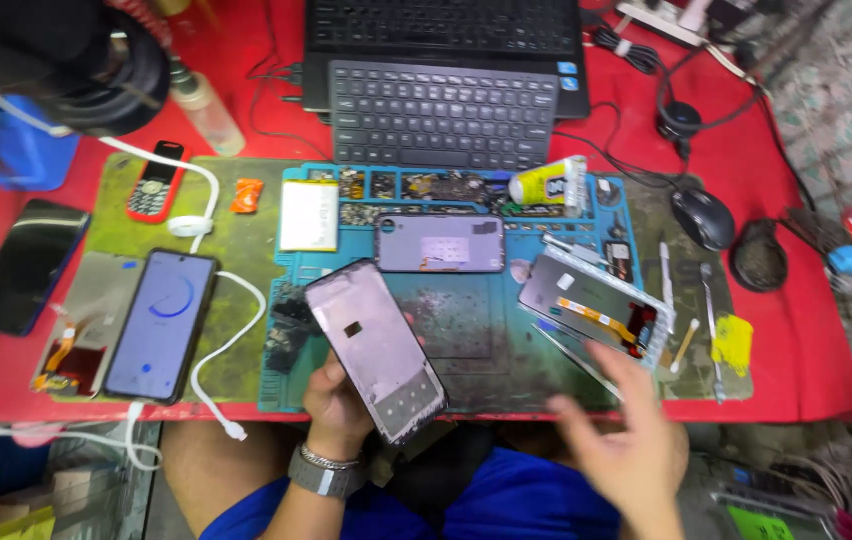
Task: Applying adhesive to a mobile phone screen frame as part of a screen replacement process.
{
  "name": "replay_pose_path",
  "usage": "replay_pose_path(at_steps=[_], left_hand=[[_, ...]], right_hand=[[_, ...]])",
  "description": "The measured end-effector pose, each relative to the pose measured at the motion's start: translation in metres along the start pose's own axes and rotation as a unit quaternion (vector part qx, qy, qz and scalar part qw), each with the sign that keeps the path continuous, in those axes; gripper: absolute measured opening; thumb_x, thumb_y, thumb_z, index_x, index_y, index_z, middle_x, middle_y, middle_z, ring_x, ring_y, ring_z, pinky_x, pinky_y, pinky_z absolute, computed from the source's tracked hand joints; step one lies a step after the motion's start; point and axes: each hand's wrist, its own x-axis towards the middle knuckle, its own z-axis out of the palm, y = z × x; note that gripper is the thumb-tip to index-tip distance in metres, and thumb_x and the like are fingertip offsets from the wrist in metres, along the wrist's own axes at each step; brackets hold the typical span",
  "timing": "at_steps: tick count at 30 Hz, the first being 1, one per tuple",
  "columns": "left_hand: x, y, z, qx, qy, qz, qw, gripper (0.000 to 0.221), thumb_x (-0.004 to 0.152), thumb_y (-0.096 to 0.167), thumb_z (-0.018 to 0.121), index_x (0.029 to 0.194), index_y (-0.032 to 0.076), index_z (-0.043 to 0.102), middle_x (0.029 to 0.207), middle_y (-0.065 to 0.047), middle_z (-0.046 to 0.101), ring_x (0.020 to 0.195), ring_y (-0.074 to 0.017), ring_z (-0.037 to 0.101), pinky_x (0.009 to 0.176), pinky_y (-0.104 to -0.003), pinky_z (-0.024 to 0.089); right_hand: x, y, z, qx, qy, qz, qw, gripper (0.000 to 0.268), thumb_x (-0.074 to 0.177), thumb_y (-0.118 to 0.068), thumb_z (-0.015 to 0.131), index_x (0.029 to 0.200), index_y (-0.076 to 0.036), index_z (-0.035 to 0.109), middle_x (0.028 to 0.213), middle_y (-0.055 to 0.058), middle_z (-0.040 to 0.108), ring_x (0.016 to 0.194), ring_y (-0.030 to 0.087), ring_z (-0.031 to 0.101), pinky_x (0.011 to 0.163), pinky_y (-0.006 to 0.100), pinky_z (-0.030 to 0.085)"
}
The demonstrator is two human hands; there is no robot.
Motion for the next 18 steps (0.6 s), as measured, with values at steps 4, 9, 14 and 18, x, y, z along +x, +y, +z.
replay_pose_path(at_steps=[4, 9, 14, 18], left_hand=[[-0.008, 0.0, -0.003, -0.053, 0.025, -0.085, 0.995, 0.092, 0.077, 0.044, 0.078, 0.147, -0.007, 0.045, 0.138, -0.025, 0.059, 0.114, -0.0418, 0.065, 0.096, -0.052, 0.054], [-0.006, 0.001, 0.0, -0.051, -0.006, -0.099, 0.994, 0.084, 0.083, 0.047, 0.07, 0.142, -0.008, 0.047, 0.129, -0.03, 0.06, 0.104, -0.0388, 0.065, 0.089, -0.047, 0.055], [-0.005, -0.001, -0.039, -0.136, -0.043, -0.23, 0.963, 0.088, 0.086, 0.039, 0.073, 0.158, 0.005, 0.034, 0.137, -0.042, 0.051, 0.11, -0.0503, 0.064, 0.095, -0.054, 0.055], [-0.004, 0.004, -0.018, -0.162, 0.061, -0.285, 0.943, 0.077, 0.089, 0.032, 0.065, 0.159, 0.013, 0.039, 0.143, -0.038, 0.047, 0.112, -0.0639, 0.056, 0.08, -0.064, 0.058]], right_hand=[[0.033, 0.056, 0.002, 0.123, 0.076, -0.091, 0.985, 0.027, 0.097, -0.004, 0.072, 0.125, -0.003, 0.072, 0.105, 0.009, 0.074, 0.101, 0.016, 0.069, 0.103, 0.03, 0.052], [0.06, 0.056, -0.015, 0.052, 0.082, -0.059, 0.994, 0.033, 0.096, -0.011, 0.086, 0.127, -0.004, 0.075, 0.085, 0.0, 0.066, 0.085, 0.009, 0.054, 0.099, 0.027, 0.048], [0.054, 0.031, 0.001, 0.143, -0.069, -0.114, 0.981, 0.038, 0.086, -0.012, 0.078, 0.123, -0.007, 0.073, 0.106, 0.006, 0.076, 0.103, 0.016, 0.069, 0.105, 0.031, 0.052], [0.04, 0.016, 0.051, 0.436, -0.302, -0.078, 0.844, 0.058, 0.084, 0.006, 0.071, 0.14, -0.003, 0.059, 0.122, 0.016, 0.075, 0.099, 0.022, 0.074, 0.091, 0.034, 0.064]])
